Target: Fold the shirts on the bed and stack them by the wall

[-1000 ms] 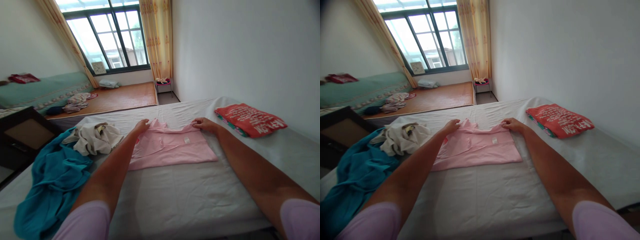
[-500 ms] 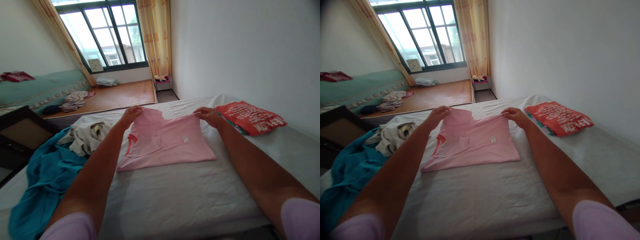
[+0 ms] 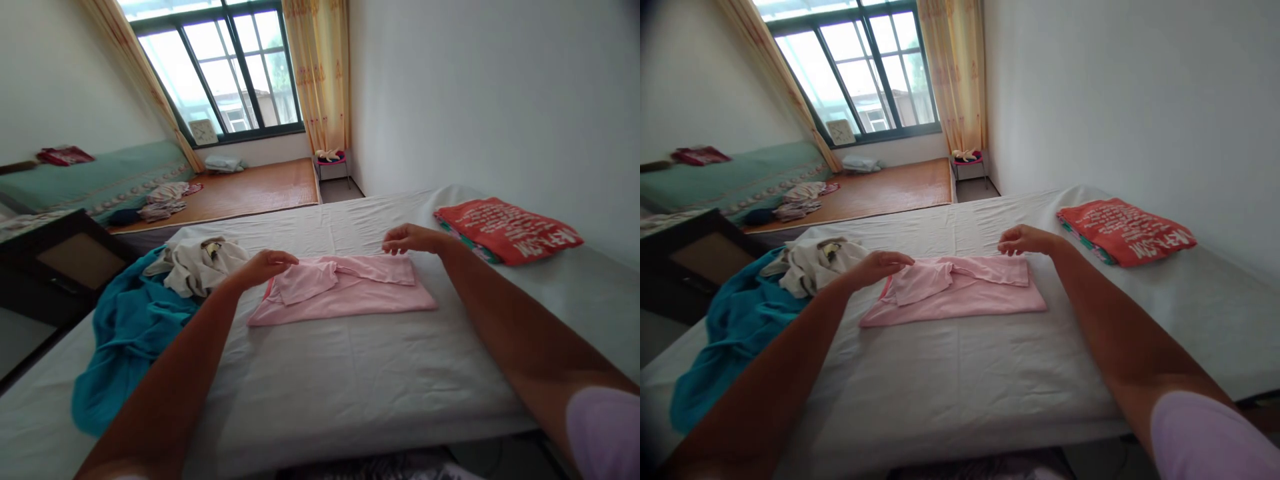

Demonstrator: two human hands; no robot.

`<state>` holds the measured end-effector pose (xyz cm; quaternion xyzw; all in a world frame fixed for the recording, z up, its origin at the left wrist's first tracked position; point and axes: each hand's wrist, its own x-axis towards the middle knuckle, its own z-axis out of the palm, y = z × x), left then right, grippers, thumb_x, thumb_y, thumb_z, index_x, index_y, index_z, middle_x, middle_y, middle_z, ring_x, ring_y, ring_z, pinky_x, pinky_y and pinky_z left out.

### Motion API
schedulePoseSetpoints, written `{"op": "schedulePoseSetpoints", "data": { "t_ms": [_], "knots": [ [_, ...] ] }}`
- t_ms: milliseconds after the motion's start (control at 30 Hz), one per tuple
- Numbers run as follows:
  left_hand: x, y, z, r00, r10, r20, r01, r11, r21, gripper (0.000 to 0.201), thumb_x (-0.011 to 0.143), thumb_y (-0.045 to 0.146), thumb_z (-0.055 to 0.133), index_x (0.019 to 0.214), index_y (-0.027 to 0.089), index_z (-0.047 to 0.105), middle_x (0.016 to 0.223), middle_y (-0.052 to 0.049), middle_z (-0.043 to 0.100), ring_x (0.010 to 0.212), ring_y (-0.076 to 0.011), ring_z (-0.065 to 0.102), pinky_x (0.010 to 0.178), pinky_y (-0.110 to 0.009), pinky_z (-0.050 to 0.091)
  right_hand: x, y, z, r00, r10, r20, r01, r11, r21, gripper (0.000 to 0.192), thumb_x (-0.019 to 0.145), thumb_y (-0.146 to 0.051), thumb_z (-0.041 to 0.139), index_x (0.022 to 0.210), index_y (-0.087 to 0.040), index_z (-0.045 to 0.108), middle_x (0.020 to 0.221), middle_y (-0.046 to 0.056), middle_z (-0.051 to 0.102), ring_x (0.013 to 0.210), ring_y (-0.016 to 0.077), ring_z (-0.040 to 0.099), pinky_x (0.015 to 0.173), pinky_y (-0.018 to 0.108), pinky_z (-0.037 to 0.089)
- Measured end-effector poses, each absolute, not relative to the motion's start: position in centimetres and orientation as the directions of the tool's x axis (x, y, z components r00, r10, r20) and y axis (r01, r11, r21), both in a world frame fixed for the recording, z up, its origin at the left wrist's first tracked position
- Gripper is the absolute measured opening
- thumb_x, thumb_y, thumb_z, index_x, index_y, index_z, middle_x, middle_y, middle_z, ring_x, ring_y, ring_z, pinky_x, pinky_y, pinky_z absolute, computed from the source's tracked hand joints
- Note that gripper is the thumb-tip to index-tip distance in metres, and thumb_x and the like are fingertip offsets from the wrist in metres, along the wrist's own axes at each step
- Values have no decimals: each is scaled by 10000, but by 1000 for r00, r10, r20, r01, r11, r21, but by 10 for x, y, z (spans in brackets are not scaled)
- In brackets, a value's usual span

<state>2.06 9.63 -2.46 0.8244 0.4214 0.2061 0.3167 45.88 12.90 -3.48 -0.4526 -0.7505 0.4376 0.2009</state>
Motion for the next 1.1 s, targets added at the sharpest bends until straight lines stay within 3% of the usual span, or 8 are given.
{"op": "schedulePoseSetpoints", "data": {
  "t_ms": [133,267,367,533,633,800,933,1100],
  "knots": [
    [57,98,-45,588,803,100,582,-506,637,306,834,397,586,981,174,737,1017,-80,724,945,-213,656,856,-338,517,410,108,-35,-664,744,-79,595,461,-658,429,731,-545,709,939,-170,690,776,27,671,661,138,575,586,240,410],
    [82,82,-65,692,698,186,546,-674,498,348,794,351,673,1118,231,711,1103,-76,677,1029,-224,602,933,-359,467,380,96,-46,-736,676,-31,615,650,-447,317,774,-256,666,1085,-194,678,861,30,686,712,139,583,628,229,407],
    [85,74,-74,732,643,225,497,-730,469,221,840,279,629,1027,252,743,1054,-61,674,1011,-205,594,950,-346,444,384,102,-49,-751,659,43,595,704,-388,256,776,-146,578,990,-175,716,904,55,693,762,151,599,683,242,421],
    [80,73,-79,724,634,270,449,-732,513,193,859,238,608,980,236,758,974,-59,681,928,-181,601,876,-312,452,430,125,-37,-622,770,-140,694,460,-554,286,866,-384,548,939,-156,704,793,45,706,661,148,630,601,230,446],
    [81,71,-79,707,647,285,450,-723,525,189,849,243,626,978,239,764,955,-57,683,906,-179,603,851,-306,454,457,131,-32,-335,922,-195,879,231,-418,308,887,-412,534,850,-140,673,712,60,704,586,151,638,573,239,445],
    [84,70,-80,689,650,321,432,-724,538,177,853,242,631,972,242,762,938,-48,682,892,-173,610,843,-301,457,468,129,-35,-207,892,-402,921,39,-388,323,789,-402,697,990,-154,649,793,74,729,636,175,675,546,234,453],
    [83,69,-80,686,650,327,429,-724,540,179,852,230,628,971,241,762,934,-47,683,884,-169,611,837,-299,458,464,132,-43,-251,907,-340,897,86,-433,350,726,-356,754,1006,-161,679,816,56,731,682,166,663,584,226,457],
    [84,66,-78,684,665,301,458,-712,532,194,847,260,627,986,235,761,966,-59,684,905,-179,611,852,-312,467,472,142,-52,-56,993,-105,967,28,-254,218,737,-285,718,932,-190,711,870,40,733,754,164,665,623,217,452]
  ]
}}
